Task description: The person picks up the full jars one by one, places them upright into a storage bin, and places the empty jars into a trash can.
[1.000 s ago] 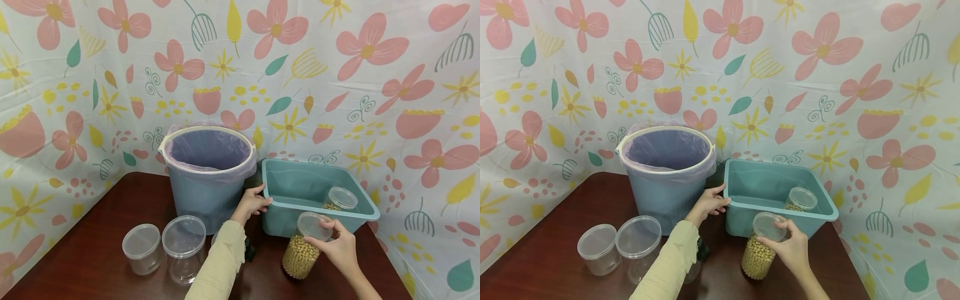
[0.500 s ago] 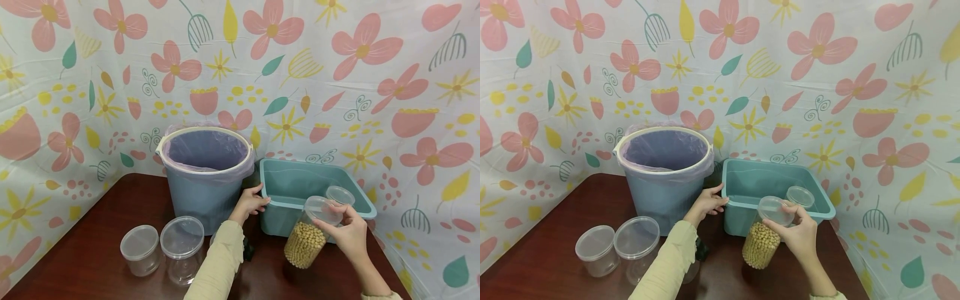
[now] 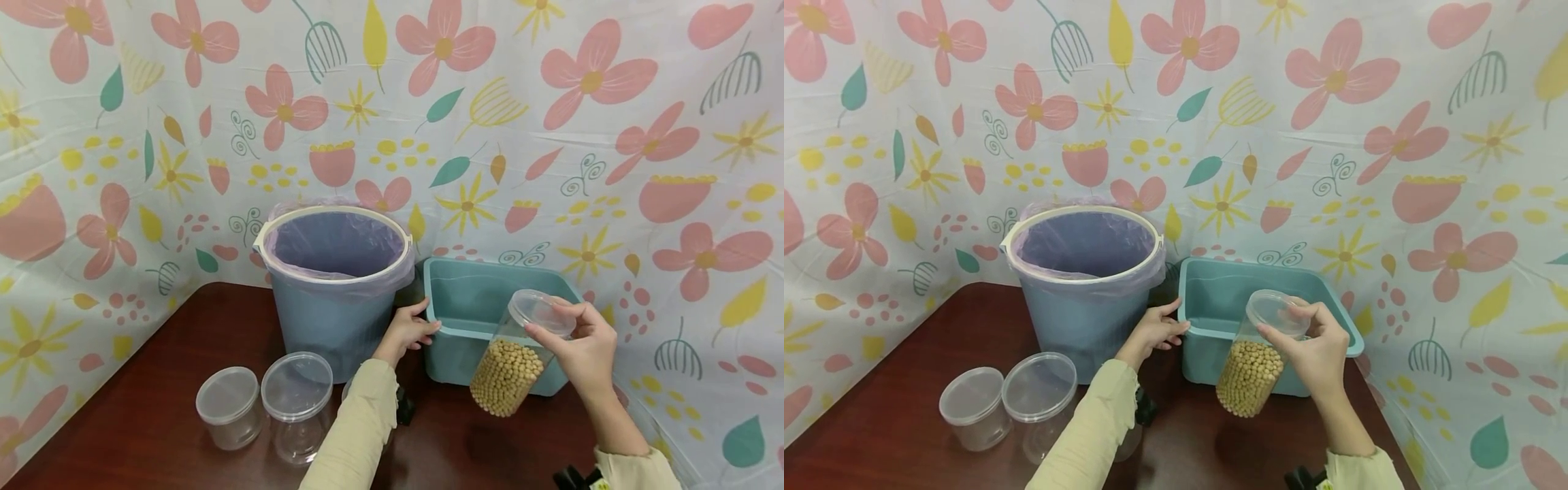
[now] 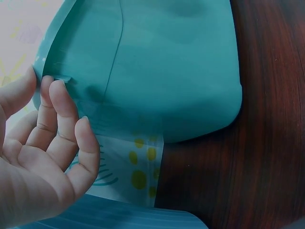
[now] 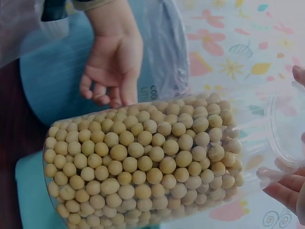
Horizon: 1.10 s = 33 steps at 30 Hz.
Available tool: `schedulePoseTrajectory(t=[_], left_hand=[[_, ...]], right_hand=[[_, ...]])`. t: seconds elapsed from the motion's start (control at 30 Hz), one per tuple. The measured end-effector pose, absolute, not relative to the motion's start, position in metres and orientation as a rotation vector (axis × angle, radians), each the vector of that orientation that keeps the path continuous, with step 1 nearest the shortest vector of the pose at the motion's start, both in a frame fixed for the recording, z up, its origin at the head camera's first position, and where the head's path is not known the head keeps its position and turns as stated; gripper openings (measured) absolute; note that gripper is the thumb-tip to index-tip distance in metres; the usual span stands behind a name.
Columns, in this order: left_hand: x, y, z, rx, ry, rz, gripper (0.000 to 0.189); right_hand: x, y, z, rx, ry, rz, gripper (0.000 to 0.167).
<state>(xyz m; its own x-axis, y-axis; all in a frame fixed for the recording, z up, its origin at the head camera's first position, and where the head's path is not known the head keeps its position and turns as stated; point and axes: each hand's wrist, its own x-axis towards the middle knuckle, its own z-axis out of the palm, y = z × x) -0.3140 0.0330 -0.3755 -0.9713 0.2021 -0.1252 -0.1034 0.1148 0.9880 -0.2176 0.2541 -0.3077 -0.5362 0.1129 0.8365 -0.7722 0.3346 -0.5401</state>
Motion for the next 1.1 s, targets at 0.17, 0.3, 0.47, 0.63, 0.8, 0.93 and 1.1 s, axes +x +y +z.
schedulePoseTrajectory(t=[0.17,0.3,0.47,0.63,0.8,0.93,1.1], left_hand=[[-0.314,0.033,-0.378,0.108,2.153,1.953,0.061],[-0.315,0.033,-0.379,0.115,2.152,1.960,0.062],[-0.314,0.033,-0.378,0.122,2.152,1.962,0.062],[-0.315,0.033,-0.377,0.118,2.148,1.965,0.061],[-0.315,0.033,-0.378,0.117,2.143,1.970,0.061],[-0.315,0.032,-0.377,0.108,2.140,1.970,0.061],[-0.314,0.032,-0.376,0.112,2.143,1.967,0.062]], right_hand=[[-0.222,0.251,-0.297,0.585,-1.705,1.399,0.030],[-0.226,0.249,-0.287,0.601,-1.650,1.464,0.028],[-0.234,0.250,-0.275,0.551,-1.635,1.506,0.025],[-0.267,0.273,-0.289,0.562,-1.601,1.547,0.025],[-0.259,0.257,-0.269,0.591,-1.526,1.500,0.025],[-0.255,0.251,-0.257,0.505,-1.565,1.432,0.024],[-0.257,0.250,-0.250,0.421,-1.519,1.477,0.025]])
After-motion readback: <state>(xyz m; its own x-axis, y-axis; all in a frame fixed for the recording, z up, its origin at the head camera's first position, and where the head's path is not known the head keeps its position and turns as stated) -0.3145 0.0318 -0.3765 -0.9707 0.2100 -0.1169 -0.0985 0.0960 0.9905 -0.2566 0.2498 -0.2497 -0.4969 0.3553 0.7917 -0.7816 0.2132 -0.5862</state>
